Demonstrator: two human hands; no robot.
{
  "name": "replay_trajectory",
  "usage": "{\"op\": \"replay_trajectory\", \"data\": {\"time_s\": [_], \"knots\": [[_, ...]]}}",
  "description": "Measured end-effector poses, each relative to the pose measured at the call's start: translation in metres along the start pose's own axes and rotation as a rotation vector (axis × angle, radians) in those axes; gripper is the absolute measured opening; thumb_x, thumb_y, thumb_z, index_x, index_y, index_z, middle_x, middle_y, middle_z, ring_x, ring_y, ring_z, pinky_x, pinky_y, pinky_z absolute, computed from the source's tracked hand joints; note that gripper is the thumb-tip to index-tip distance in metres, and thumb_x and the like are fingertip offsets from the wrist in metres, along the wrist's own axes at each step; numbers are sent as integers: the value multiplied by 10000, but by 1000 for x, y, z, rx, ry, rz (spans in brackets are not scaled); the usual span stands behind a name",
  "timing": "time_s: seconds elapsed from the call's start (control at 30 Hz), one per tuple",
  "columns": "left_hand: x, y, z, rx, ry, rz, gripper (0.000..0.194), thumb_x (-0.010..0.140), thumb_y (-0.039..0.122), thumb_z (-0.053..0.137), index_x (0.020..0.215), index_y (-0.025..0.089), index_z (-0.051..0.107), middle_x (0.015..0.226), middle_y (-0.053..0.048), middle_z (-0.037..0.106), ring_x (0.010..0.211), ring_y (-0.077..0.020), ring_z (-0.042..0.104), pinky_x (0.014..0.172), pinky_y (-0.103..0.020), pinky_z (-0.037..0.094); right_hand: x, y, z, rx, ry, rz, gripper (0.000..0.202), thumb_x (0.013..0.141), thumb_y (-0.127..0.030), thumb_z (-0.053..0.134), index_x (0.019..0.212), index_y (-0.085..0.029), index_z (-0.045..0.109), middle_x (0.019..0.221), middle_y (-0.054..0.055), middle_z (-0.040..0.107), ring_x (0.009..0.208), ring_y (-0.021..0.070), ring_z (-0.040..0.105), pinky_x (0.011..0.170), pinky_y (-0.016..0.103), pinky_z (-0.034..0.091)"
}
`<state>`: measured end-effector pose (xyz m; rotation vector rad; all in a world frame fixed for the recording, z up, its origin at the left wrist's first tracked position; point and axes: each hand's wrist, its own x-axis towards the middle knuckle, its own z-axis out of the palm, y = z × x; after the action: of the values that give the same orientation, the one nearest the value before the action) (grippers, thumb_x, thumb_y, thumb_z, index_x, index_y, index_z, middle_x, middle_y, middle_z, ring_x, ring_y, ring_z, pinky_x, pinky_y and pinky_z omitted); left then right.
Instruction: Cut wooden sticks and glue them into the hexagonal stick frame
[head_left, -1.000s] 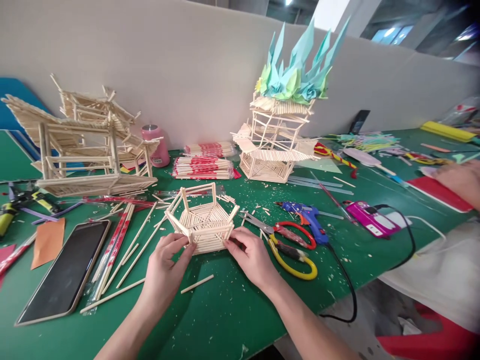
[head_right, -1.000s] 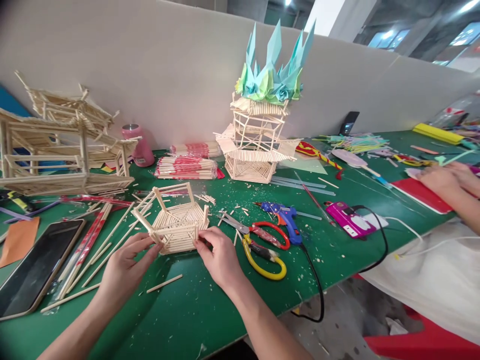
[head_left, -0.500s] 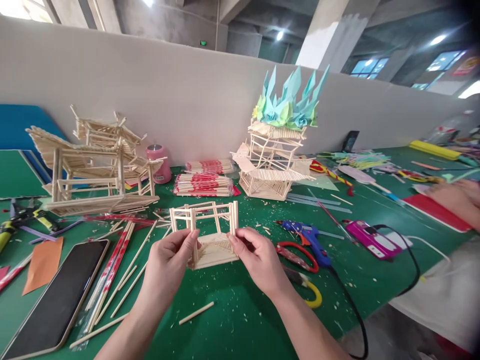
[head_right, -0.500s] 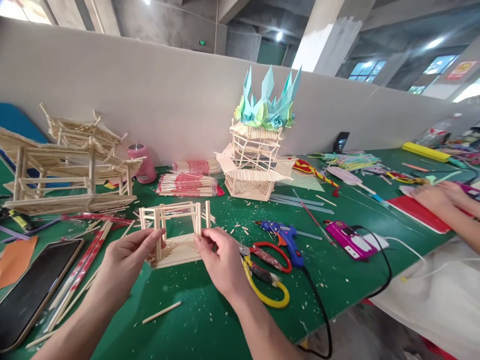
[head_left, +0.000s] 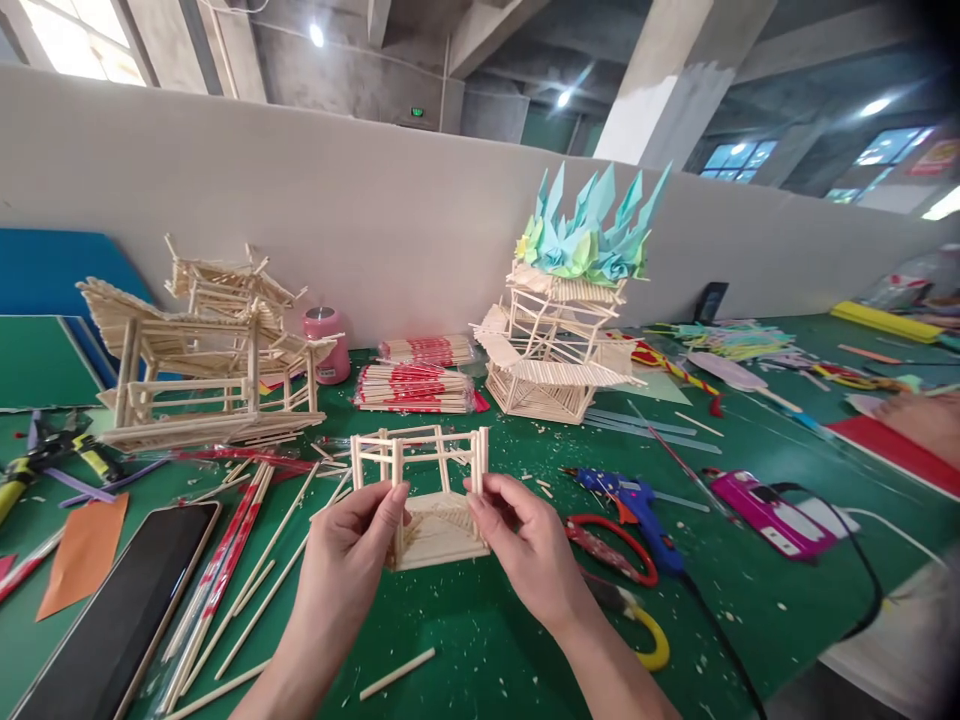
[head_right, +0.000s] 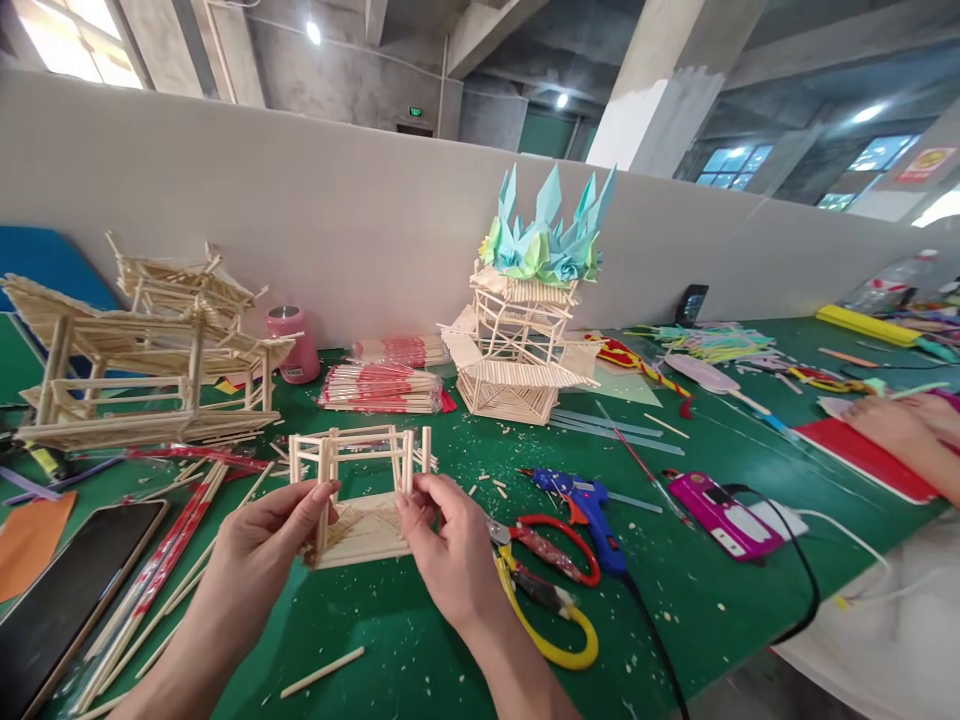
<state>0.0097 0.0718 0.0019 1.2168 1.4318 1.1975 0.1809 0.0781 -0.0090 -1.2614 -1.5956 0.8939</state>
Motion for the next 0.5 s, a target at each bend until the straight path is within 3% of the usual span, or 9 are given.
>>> {"op": "replay_trajectory", "data": {"time_s": [0.23,0.33,0.4,0.5], "knots": [[3,-4,-7,27,50,-68,425,667,582,610,669,162,672,552,3,581,526,-129,466,442,-204,367,14,-11,11,5,58,-29,303,885,-374,449,647,-188,472,580,-48,365,528,104,330,473,228,275],[2,-9,-9,130,54,5,421,704,574,574,679,167,679,545,0,591,516,-142,498,432,-217,383,14,-12,14,14,77,-37,302,891,-364,436,648,-187,468,585,-45,373,540,107,340,485,229,284],[-1,-12,-11,291,122,168,361,753,516,567,703,174,673,554,4,590,511,-144,518,442,-225,390,13,-11,15,18,81,-44,303,893,-356,437,641,-189,462,583,-47,371,539,105,339,488,229,284],[-5,-9,-14,608,343,626,218,781,371,618,766,157,657,642,-28,610,561,-162,554,536,-269,425,10,-11,16,18,88,-54,291,889,-336,449,636,-192,455,588,-49,367,536,102,337,487,227,279]]}}
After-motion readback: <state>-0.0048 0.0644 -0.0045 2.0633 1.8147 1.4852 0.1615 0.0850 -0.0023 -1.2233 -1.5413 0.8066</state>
